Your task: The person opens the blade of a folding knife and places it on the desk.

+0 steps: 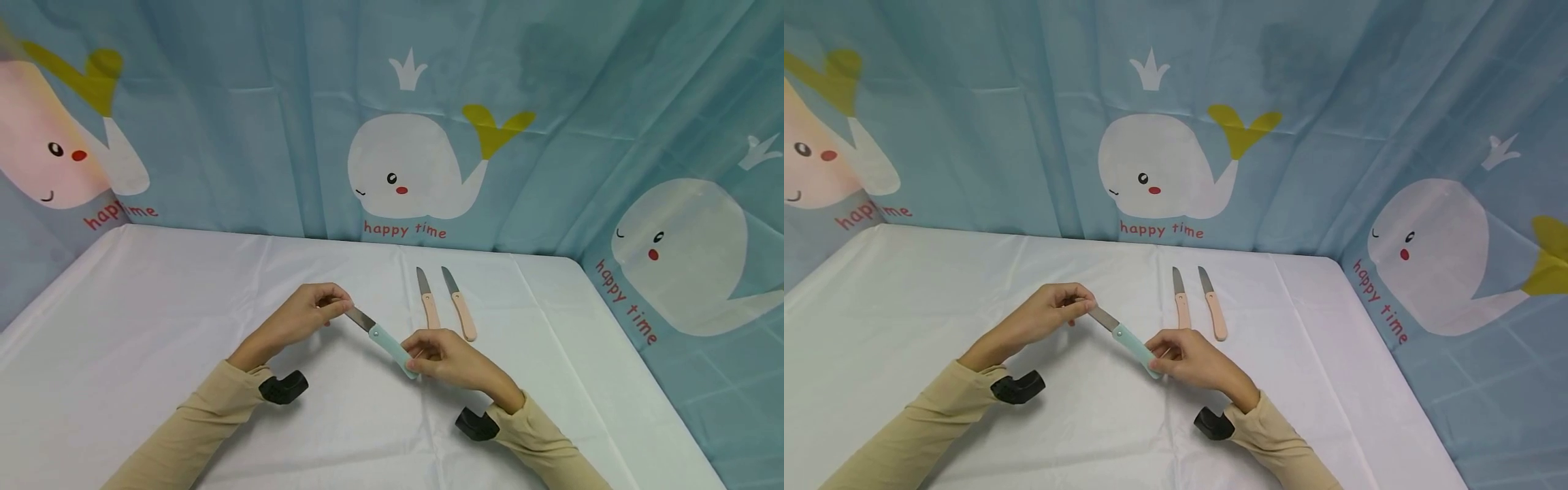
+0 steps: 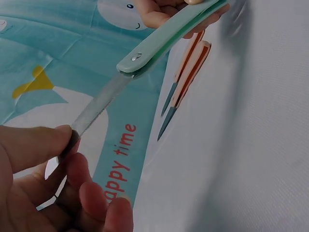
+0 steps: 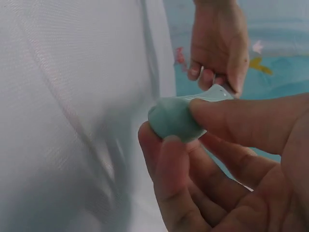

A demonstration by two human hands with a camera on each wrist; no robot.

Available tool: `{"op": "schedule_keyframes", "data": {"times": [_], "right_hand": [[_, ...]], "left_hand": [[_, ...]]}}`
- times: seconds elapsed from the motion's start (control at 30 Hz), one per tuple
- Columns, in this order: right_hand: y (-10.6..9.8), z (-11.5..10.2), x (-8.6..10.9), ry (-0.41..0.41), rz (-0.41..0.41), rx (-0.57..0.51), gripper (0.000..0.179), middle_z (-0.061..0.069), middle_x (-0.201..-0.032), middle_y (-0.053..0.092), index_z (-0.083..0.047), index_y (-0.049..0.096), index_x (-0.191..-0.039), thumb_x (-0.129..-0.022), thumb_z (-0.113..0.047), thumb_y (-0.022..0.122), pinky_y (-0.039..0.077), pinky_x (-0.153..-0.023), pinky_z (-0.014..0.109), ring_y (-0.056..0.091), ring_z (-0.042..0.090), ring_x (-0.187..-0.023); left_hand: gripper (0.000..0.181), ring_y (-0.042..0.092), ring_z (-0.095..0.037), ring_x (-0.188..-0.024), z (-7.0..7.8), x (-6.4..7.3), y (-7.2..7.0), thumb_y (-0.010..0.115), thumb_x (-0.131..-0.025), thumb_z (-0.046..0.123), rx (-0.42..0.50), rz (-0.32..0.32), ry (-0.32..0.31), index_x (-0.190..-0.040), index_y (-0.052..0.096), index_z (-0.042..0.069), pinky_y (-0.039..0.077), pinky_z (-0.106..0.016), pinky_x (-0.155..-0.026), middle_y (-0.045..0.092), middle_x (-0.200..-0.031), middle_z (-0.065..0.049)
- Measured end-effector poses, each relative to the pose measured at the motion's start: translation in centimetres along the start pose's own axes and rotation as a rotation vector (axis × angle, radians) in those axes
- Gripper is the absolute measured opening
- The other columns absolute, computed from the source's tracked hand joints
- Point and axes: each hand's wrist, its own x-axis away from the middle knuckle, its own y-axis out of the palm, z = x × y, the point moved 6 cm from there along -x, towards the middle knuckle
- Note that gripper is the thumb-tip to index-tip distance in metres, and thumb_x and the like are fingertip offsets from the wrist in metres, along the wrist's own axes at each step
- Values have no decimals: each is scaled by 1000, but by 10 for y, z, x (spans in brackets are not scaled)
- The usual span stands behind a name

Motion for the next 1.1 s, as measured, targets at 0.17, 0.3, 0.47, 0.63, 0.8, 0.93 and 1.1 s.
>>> {"op": "schedule_keyframes", "data": {"times": [0.17,0.3,0.47,0.63,0.8,0.93,1.1], "right_hand": [[0,0,-1,9,27,-20,24,13,-97,70,-1,68,-113,-91,-11,69,54,-72,23,66,13,-83],[0,0,-1,17,37,-34,26,14,-100,71,-1,67,-114,-91,-13,70,55,-75,23,67,14,-87],[0,0,-1,17,52,-17,27,12,-102,72,-2,68,-115,-91,-15,71,55,-77,24,68,14,-90],[0,-2,-1,-8,62,-23,30,14,-102,73,-1,65,-118,-91,-14,71,55,-78,24,69,13,-90],[0,-4,-1,-12,88,-40,30,12,-104,73,-4,65,-120,-91,-13,71,56,-78,25,70,12,-89],[1,-3,-2,-15,98,-64,31,13,-104,73,-3,64,-120,-91,-13,71,57,-77,25,70,13,-89],[2,-1,-4,-25,104,-74,31,16,-105,72,-1,63,-120,-92,-11,70,57,-76,25,70,13,-88]], "left_hand": [[24,58,-25,-90,0,0,0,60,-100,28,40,-1,6,-107,68,6,51,-34,-78,68,-101,-14],[26,59,-30,-91,0,1,1,61,-99,32,83,13,-7,-109,69,9,51,-39,-80,69,-99,-10],[28,60,-34,-92,-2,0,3,62,-98,34,145,44,-33,-111,70,11,51,-40,-82,68,-94,-1],[28,60,-23,-87,-3,0,3,64,-97,32,217,60,-40,-114,70,10,51,-32,-80,64,-92,0],[30,58,-16,-88,-2,-1,4,65,-96,31,265,72,-43,-117,70,10,52,-29,-80,67,-100,3],[32,59,-16,-89,-1,-1,4,66,-96,31,280,84,-36,-118,69,8,52,-29,-81,68,-102,7],[31,58,-15,-87,-4,-3,6,67,-95,30,268,120,-48,-114,69,6,51,-29,-77,68,-91,5]]}}
